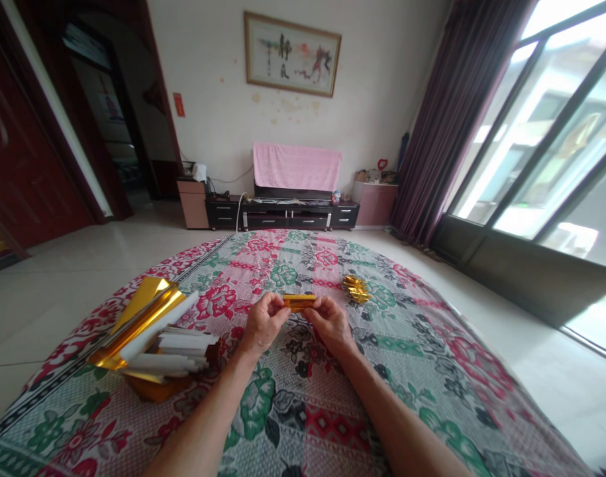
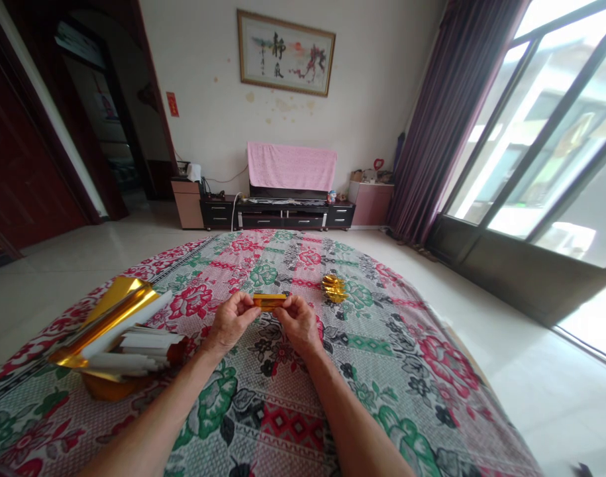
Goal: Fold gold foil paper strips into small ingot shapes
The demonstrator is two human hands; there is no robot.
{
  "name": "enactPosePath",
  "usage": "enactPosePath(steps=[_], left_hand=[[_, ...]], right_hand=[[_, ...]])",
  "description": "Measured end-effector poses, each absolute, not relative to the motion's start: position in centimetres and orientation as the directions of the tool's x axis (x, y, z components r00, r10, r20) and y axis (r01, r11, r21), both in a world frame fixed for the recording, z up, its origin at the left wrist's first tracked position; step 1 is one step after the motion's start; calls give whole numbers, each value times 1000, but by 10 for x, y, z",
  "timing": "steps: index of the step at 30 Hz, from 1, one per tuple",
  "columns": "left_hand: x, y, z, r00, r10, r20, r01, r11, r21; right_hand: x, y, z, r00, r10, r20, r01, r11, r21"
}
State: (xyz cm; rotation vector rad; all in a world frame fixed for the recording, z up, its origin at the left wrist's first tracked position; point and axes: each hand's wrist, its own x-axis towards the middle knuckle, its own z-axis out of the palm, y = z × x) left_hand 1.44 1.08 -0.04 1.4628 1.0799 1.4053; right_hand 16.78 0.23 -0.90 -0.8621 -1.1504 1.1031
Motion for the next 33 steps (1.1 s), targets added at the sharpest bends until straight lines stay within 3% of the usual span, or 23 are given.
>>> enactPosePath(steps=[9,21,33], left_hand=[[15,11,-1,7,955,297,40,-297,954],[16,11,0,0,961,275,29,-275,961],[21,8,10,-28,994,109,-158,-113,981]], right_hand=[[167,0,-5,42,973,228,-265,230,-936],[168,3,-10,57,967,249,-207,256,-944],[159,3,-12,133,961,241,-181,263,-948]])
